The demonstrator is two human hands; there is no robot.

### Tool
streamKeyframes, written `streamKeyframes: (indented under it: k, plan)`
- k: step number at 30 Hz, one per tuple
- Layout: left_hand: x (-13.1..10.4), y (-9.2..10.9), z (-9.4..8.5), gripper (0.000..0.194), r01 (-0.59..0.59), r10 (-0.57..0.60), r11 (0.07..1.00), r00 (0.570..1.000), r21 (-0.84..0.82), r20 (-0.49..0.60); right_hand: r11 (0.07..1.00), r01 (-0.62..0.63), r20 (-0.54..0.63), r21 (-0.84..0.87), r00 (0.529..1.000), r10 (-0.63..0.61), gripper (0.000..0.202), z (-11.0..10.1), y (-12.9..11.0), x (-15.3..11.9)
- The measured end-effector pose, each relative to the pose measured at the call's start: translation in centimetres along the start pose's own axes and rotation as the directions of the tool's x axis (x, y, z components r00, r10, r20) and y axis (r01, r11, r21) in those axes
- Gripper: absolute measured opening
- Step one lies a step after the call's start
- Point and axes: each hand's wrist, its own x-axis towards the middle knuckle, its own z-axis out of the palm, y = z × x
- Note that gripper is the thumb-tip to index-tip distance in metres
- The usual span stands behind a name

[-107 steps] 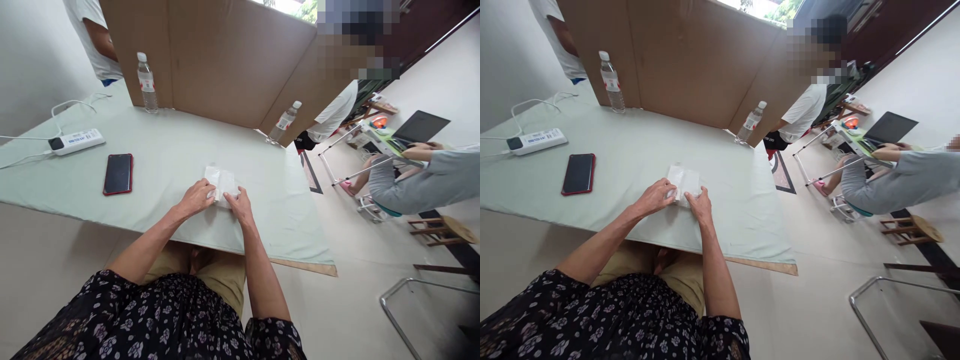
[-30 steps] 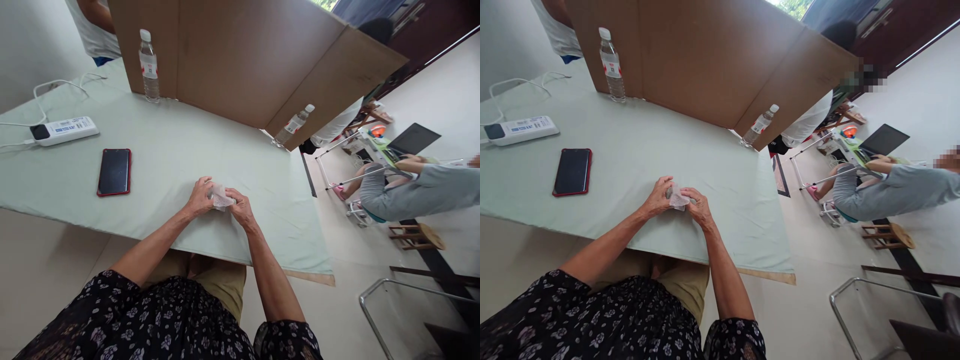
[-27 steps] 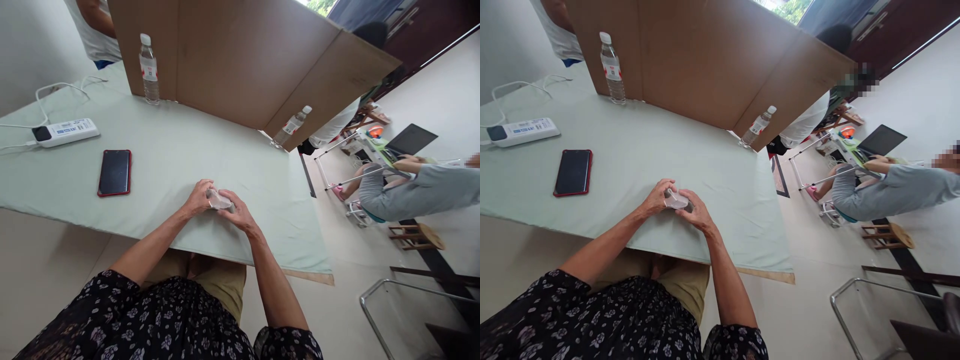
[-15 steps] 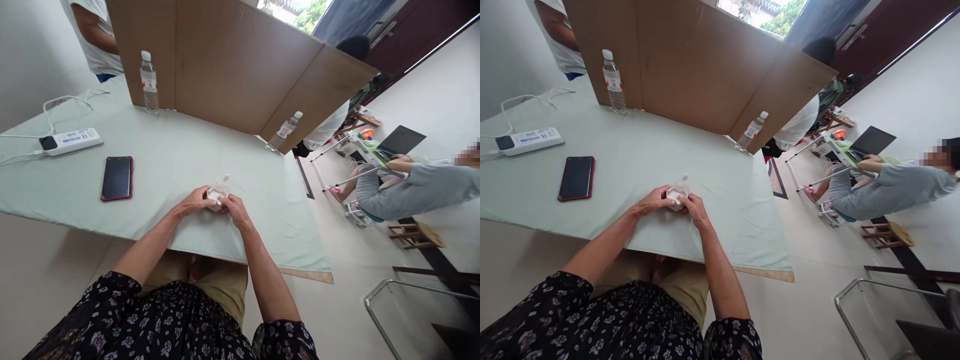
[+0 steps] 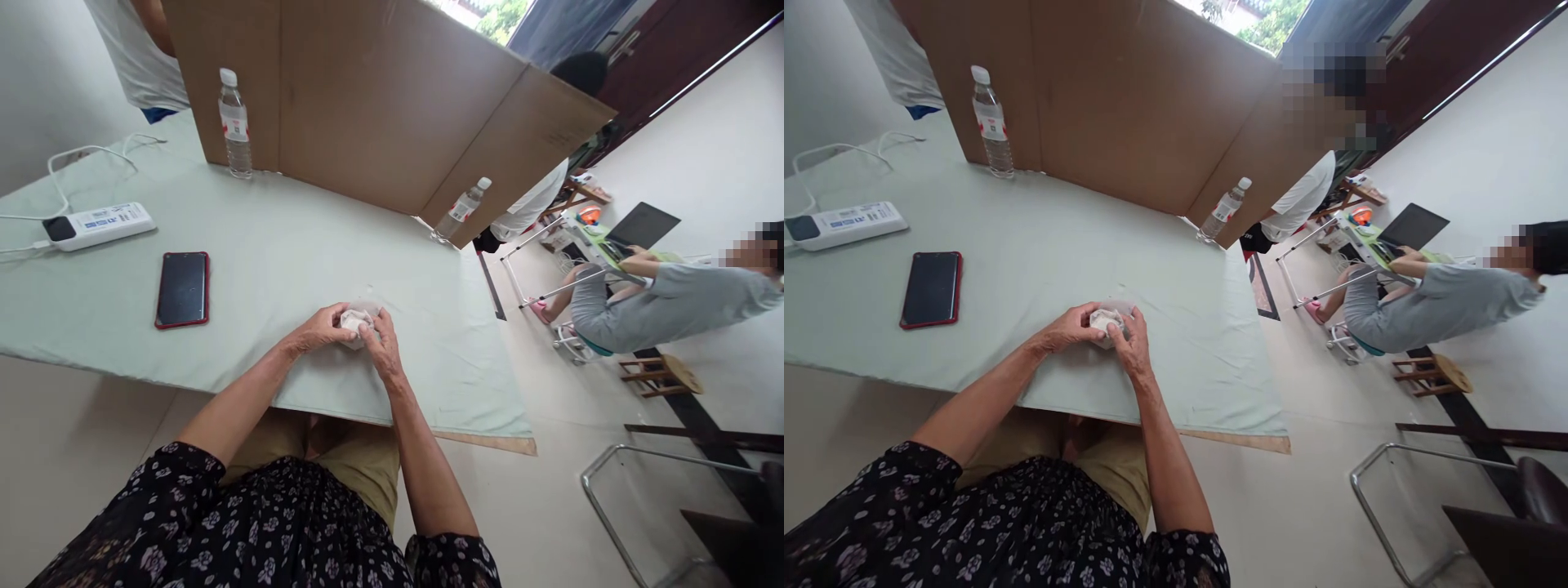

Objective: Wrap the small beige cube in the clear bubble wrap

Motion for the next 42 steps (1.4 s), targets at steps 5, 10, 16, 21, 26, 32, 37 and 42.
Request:
streamKeyframes:
  k: [5,10,16,21,26,32,37,42]
  plan:
    - [-0.4,0.2,0.1,0.068,0.004,-0.008,0.998,0.998,0.057,0.066,0.997,0.034,0.148,0.069,0.988,-0.044,0.052,0.6,-0.5,0.7]
    - [-0.2,0.0,0.2,0.069,0.051,-0.049,0.998,0.998,-0.038,0.049,0.989,0.011,0.033,0.144,0.999,-0.016,0.055,0.6,-0.8,-0.3]
    - [0.0,-0.3,0.4,0.068,0.086,-0.080,0.991,0.995,-0.100,0.061,0.992,0.027,-0.019,0.120,1.000,-0.024,0.051,0.4,-0.2,-1.2]
    - [0.0,-0.6,0.1,0.064,0.048,-0.043,0.993,0.998,-0.106,0.048,0.985,-0.002,0.003,0.175,1.000,0.002,0.063,-0.2,-0.7,-0.6]
    - [0.1,-0.3,0.5,0.060,0.065,-0.063,0.994,0.998,-0.092,0.025,0.921,-0.147,0.152,0.362,0.984,0.098,0.102,-0.2,-0.8,-1.0]
    - [-0.1,0.2,0.2,0.055,0.031,-0.031,1.000,0.999,-0.005,-0.041,0.929,-0.137,-0.023,0.343,0.988,0.155,0.088,1.1,-0.4,-0.9]
    - [-0.5,0.9,-0.6,0.048,0.004,-0.004,1.000,1.000,0.011,0.008,0.899,-0.172,-0.021,0.403,0.980,0.198,0.088,1.1,-0.5,-0.6]
    - [-0.1,0.6,-0.3,0.046,0.068,-0.073,0.984,0.997,-0.167,-0.029,0.874,-0.179,0.009,0.452,0.980,0.196,0.089,0.6,-0.7,0.5]
